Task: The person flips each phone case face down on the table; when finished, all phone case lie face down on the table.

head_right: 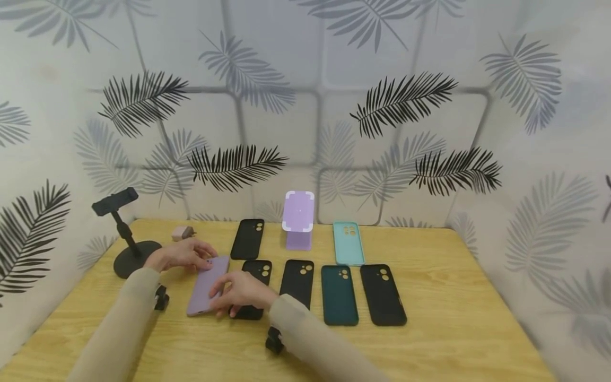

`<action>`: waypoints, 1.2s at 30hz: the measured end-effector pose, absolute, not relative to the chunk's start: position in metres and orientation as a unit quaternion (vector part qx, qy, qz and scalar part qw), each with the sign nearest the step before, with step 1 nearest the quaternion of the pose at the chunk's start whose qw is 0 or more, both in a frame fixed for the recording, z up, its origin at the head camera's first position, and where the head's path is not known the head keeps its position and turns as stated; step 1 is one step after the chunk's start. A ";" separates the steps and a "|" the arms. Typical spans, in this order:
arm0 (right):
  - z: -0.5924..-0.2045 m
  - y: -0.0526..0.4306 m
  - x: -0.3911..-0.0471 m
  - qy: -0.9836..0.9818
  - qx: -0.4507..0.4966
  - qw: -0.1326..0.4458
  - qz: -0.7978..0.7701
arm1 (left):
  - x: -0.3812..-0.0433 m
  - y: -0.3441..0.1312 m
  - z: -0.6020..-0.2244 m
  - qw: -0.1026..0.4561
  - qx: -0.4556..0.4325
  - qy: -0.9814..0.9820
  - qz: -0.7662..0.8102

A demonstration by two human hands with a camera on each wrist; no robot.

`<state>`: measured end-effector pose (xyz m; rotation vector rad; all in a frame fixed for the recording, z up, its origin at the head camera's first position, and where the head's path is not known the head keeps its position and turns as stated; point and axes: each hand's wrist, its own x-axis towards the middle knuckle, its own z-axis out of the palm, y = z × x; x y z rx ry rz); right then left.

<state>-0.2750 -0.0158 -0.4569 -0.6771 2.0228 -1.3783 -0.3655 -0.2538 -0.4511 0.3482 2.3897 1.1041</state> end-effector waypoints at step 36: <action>-0.439 0.013 -0.314 0.814 -0.268 0.198 -0.477 | -0.364 -0.249 -0.441 0.179 0.114 0.901 0.378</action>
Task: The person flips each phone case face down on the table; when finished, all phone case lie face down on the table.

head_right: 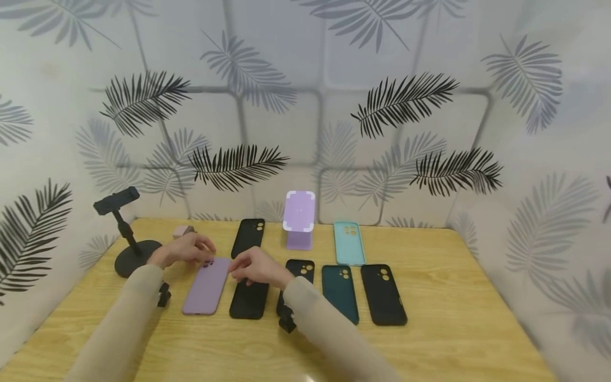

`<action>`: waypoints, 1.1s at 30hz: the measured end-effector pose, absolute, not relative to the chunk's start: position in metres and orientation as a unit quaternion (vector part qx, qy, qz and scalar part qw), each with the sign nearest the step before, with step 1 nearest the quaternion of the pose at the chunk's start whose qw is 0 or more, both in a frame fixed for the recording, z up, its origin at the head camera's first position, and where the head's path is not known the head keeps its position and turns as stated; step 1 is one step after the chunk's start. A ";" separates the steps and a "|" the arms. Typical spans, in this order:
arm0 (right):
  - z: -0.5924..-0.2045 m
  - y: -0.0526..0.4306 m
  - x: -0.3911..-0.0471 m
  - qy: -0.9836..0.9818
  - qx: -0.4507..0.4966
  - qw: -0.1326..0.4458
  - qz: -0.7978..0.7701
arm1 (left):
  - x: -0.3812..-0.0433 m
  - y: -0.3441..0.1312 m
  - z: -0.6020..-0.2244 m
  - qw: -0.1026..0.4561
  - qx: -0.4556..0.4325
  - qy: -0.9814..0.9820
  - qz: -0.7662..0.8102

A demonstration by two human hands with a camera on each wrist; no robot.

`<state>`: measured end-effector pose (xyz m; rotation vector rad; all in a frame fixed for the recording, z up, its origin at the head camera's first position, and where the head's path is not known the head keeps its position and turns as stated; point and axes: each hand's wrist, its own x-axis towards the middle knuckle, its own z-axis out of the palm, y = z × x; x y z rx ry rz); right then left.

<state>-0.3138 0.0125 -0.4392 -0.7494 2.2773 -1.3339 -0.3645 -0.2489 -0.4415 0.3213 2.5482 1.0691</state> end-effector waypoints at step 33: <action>-0.445 0.041 -0.367 0.877 -0.233 0.153 -0.392 | -0.380 -0.183 -0.432 0.178 0.057 0.857 0.480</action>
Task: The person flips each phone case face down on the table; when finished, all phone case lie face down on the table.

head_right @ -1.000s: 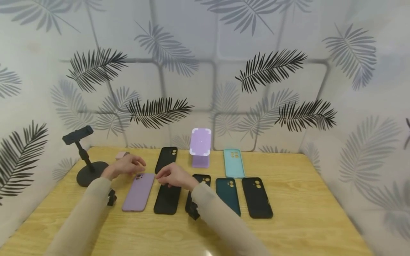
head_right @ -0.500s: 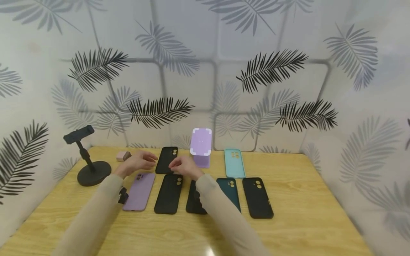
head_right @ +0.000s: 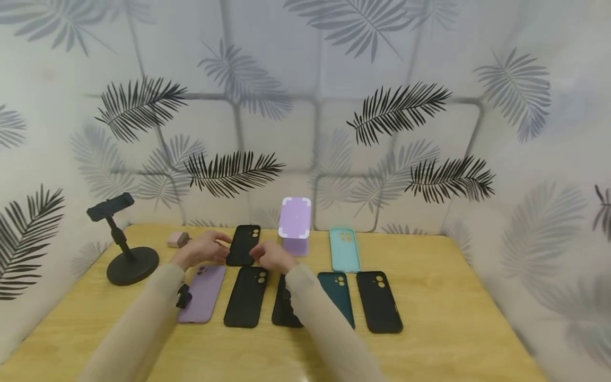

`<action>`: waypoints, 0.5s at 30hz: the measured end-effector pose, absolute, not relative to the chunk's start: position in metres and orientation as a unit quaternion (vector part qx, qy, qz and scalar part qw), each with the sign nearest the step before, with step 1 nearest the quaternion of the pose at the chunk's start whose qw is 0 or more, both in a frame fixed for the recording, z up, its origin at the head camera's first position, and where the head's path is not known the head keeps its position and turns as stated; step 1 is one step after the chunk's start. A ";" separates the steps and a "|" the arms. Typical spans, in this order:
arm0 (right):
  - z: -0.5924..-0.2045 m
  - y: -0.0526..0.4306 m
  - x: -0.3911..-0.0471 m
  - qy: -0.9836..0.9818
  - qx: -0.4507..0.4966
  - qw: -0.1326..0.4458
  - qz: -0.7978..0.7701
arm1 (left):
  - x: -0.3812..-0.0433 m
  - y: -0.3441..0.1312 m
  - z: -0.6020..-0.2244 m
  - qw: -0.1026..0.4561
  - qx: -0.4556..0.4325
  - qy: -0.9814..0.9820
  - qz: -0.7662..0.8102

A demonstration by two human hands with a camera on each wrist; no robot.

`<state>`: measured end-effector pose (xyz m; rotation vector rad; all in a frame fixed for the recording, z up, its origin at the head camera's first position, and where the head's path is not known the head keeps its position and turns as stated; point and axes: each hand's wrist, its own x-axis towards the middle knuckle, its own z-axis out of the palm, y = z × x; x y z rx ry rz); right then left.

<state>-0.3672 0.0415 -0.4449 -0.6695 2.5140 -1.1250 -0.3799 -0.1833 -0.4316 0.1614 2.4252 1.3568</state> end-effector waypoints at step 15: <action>-0.449 0.037 -0.369 0.862 -0.246 0.182 -0.403 | -0.379 -0.183 -0.433 0.181 -0.003 0.779 0.601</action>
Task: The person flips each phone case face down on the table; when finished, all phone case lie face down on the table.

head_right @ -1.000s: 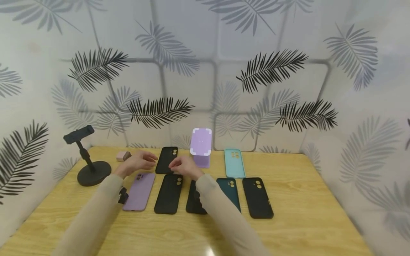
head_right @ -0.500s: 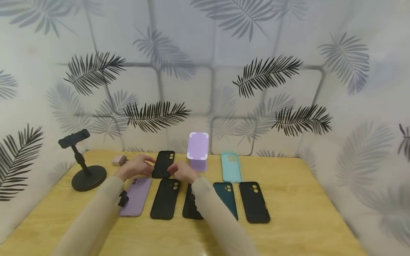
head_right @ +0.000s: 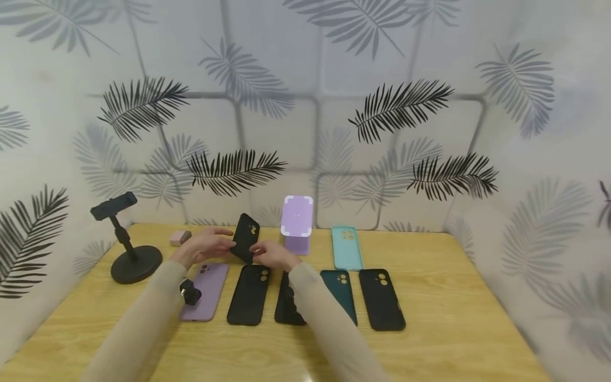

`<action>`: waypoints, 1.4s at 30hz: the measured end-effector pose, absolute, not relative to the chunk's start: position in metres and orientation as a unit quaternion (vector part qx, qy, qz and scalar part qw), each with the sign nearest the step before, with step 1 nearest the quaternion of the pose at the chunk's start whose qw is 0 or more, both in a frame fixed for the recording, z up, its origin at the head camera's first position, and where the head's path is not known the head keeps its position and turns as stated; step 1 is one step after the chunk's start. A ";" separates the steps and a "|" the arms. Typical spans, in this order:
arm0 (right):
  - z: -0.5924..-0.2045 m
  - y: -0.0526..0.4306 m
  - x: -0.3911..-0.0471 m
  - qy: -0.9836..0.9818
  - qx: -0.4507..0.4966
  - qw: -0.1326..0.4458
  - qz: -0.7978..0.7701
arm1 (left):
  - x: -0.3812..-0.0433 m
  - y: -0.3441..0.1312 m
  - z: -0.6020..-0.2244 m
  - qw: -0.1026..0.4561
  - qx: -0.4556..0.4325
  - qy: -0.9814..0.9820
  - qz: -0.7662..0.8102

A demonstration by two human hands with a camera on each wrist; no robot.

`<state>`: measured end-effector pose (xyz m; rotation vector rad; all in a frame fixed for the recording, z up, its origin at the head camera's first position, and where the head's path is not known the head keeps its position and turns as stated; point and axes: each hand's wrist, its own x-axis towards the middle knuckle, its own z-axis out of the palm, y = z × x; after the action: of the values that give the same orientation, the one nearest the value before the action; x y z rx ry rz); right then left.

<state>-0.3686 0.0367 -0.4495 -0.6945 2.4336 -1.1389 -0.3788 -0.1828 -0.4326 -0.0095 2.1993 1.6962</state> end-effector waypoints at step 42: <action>-0.450 0.026 -0.361 0.797 -0.124 0.167 -0.567 | -0.378 -0.167 -0.437 0.219 0.027 0.784 0.580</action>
<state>-0.3608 0.0260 -0.4498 -0.3518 2.2693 -1.6122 -0.3785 -0.1671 -0.4366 0.0741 2.1698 1.6039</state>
